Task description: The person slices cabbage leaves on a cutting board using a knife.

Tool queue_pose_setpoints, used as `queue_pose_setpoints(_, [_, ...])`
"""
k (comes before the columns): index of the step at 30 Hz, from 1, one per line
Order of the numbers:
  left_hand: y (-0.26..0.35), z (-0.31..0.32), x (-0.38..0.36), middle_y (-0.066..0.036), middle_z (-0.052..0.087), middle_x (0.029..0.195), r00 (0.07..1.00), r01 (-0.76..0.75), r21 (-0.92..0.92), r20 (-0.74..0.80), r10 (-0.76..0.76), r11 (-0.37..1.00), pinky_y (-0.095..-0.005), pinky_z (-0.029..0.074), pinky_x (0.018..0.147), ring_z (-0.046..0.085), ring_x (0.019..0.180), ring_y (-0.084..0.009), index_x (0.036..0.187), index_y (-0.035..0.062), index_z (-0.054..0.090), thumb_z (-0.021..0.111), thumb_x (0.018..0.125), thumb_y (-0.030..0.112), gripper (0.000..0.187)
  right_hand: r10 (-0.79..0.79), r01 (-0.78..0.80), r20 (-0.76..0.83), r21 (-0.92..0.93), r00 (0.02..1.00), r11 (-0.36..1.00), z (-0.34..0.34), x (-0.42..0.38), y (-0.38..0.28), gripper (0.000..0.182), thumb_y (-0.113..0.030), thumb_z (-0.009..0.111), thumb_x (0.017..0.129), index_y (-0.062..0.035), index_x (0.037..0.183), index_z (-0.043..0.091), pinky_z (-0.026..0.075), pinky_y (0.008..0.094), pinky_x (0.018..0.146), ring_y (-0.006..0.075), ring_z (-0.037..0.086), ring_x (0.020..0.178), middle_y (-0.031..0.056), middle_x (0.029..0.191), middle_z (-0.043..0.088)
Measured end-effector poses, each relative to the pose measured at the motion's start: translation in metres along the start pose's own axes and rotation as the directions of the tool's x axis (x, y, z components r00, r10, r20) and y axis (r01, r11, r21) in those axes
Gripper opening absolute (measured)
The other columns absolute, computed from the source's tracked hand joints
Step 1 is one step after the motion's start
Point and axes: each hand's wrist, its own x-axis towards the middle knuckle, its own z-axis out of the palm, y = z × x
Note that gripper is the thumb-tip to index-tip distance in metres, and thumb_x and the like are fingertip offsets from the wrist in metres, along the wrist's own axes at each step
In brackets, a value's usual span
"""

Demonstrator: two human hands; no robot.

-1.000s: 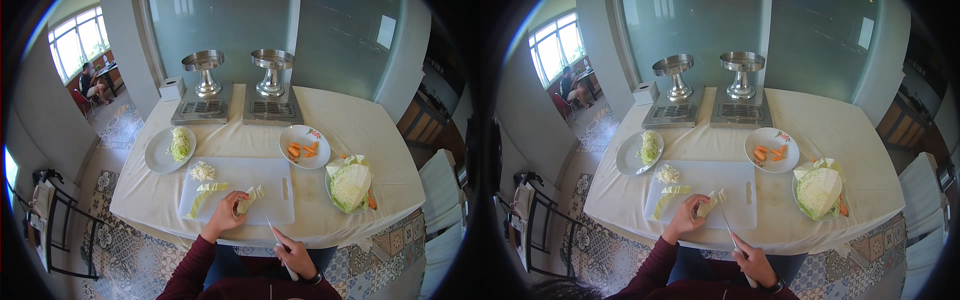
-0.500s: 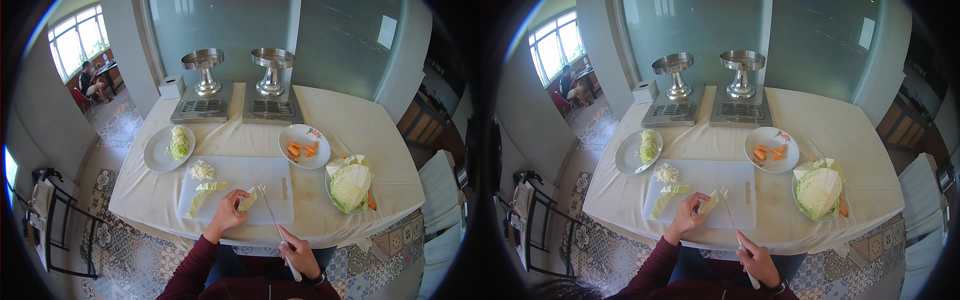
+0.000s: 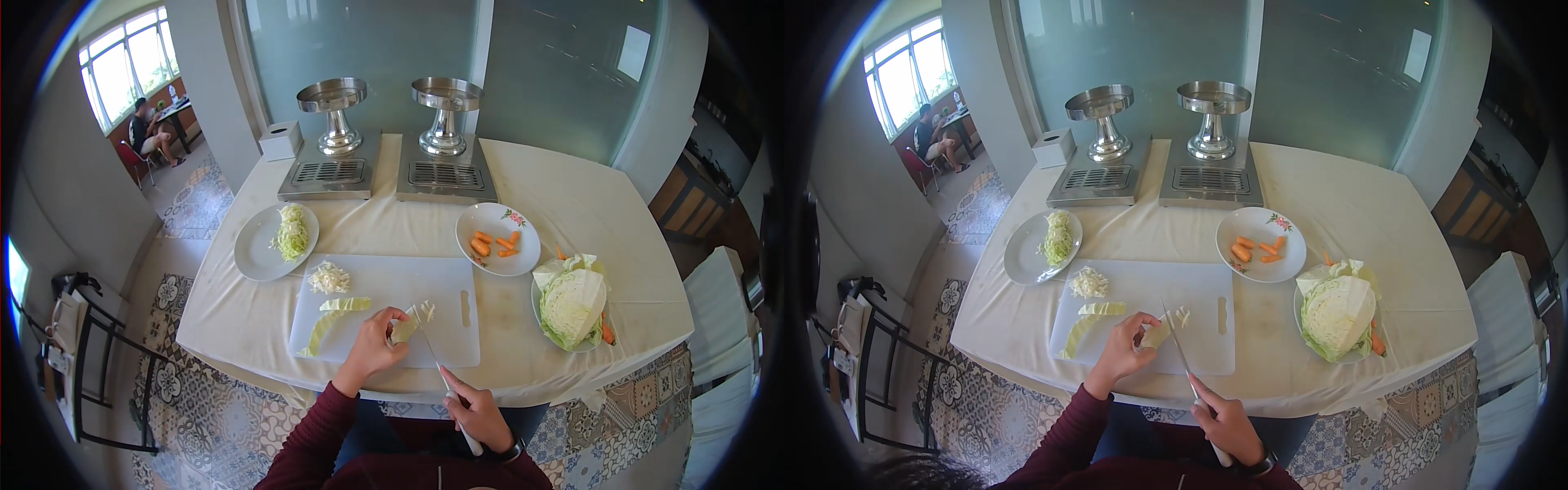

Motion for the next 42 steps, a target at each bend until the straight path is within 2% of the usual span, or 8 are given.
queue_pose_setpoints(10, [0.000, 0.008, 0.000, -0.014, 0.059, 0.100, 0.999, 0.032, 0.053, -0.029, -0.031, 0.998, -0.0317, 0.047, 0.064, 0.055, 0.070, -0.0205, 0.104, 0.0003, 0.064, 0.065, 0.064, 0.009, 0.041, -0.010, 0.011, -0.014, 0.037, 1.000, 0.999, 0.006, 0.003, 0.001, 0.057, -0.010, 0.057, 0.094, -0.0087, 0.149, 0.044, 0.049, 0.0265, 0.052, 0.0085, 0.053, 0.049, 0.0007, 0.061, 0.054])
queue_pose_setpoints(13, [0.001, 0.009, 0.000, -0.020, 0.062, 0.106, 0.990, 0.138, 0.061, -0.011, -0.138, 0.989, -0.0379, 0.051, 0.073, 0.062, 0.078, -0.0316, 0.104, -0.0020, 0.065, 0.067, 0.069, 0.014, 0.038, 0.000, 0.000, -0.008, 0.048, 1.000, 0.999, 0.007, 0.003, 0.001, 0.057, -0.010, 0.057, 0.094, -0.0083, 0.149, 0.042, 0.050, 0.0269, 0.053, 0.0090, 0.054, 0.049, 0.0010, 0.061, 0.055])
queue_pose_setpoints(16, [-0.008, 0.018, 0.000, -0.023, 0.062, 0.105, 0.996, 0.007, 0.184, -0.090, 0.010, 0.983, -0.0418, 0.051, 0.076, 0.064, 0.085, -0.0380, 0.106, -0.0019, 0.064, 0.066, 0.072, 0.013, 0.037, -0.004, 0.004, -0.002, 0.035, 1.000, 0.999, 0.008, 0.002, 0.000, 0.058, -0.010, 0.056, 0.094, -0.0082, 0.150, 0.041, 0.050, 0.0273, 0.053, 0.0095, 0.055, 0.050, 0.0017, 0.061, 0.055])
queue_pose_setpoints(19, [0.003, 0.018, -0.001, -0.026, 0.064, 0.099, 0.993, 0.108, 0.131, -0.070, -0.099, 0.985, -0.0457, 0.051, 0.078, 0.064, 0.086, -0.0425, 0.109, -0.0015, 0.062, 0.064, 0.075, 0.012, 0.037, -0.012, 0.012, 0.000, 0.028, 1.000, 1.000, 0.008, 0.002, 0.000, 0.058, -0.011, 0.056, 0.094, -0.0082, 0.150, 0.041, 0.051, 0.0275, 0.054, 0.0099, 0.056, 0.050, 0.0023, 0.062, 0.056])
queue_pose_setpoints(25, [0.007, 0.008, -0.001, -0.025, 0.066, 0.077, 0.985, 0.163, 0.034, 0.041, -0.165, 0.986, -0.0429, 0.052, 0.068, 0.066, 0.071, -0.0399, 0.116, -0.0010, 0.060, 0.060, 0.077, 0.007, 0.040, -0.005, 0.006, -0.011, 0.027, 1.000, 1.000, 0.009, 0.002, -0.001, 0.058, -0.011, 0.056, 0.094, -0.0082, 0.150, 0.041, 0.051, 0.0275, 0.054, 0.0101, 0.056, 0.050, 0.0030, 0.063, 0.057])
queue_pose_setpoints(28, [0.003, 0.011, -0.002, -0.025, 0.065, 0.074, 0.992, 0.115, 0.128, -0.061, -0.108, 0.985, -0.0410, 0.052, 0.064, 0.065, 0.065, -0.0388, 0.119, -0.0007, 0.063, 0.059, 0.078, 0.005, 0.042, -0.008, 0.008, -0.013, 0.025, 1.000, 1.000, 0.010, 0.002, -0.001, 0.057, -0.011, 0.056, 0.094, -0.0079, 0.150, 0.041, 0.051, 0.0274, 0.053, 0.0102, 0.057, 0.050, 0.0033, 0.062, 0.057])
queue_pose_setpoints(34, [0.003, 0.018, 0.004, -0.028, 0.065, 0.075, 0.977, 0.174, 0.142, -0.146, -0.153, 0.974, -0.0433, 0.053, 0.064, 0.066, 0.063, -0.0397, 0.110, -0.0007, 0.071, 0.059, 0.079, 0.006, 0.034, -0.020, 0.020, -0.019, 0.031, 1.000, 0.999, 0.011, 0.003, 0.001, 0.057, -0.010, 0.056, 0.095, -0.0065, 0.150, 0.041, 0.051, 0.0273, 0.053, 0.0103, 0.057, 0.050, 0.0035, 0.062, 0.057])
queue_pose_setpoints(42, [0.004, 0.028, 0.003, -0.029, 0.067, 0.080, 0.972, 0.176, 0.182, -0.190, -0.141, 0.967, -0.0446, 0.055, 0.071, 0.068, 0.070, -0.0419, 0.109, -0.0055, 0.069, 0.058, 0.080, 0.006, 0.033, 0.040, -0.038, -0.025, 0.072, 0.999, 0.997, 0.015, -0.002, -0.006, 0.056, -0.010, 0.053, 0.096, -0.0061, 0.151, 0.039, 0.050, 0.0266, 0.052, 0.0092, 0.054, 0.050, 0.0019, 0.062, 0.054])
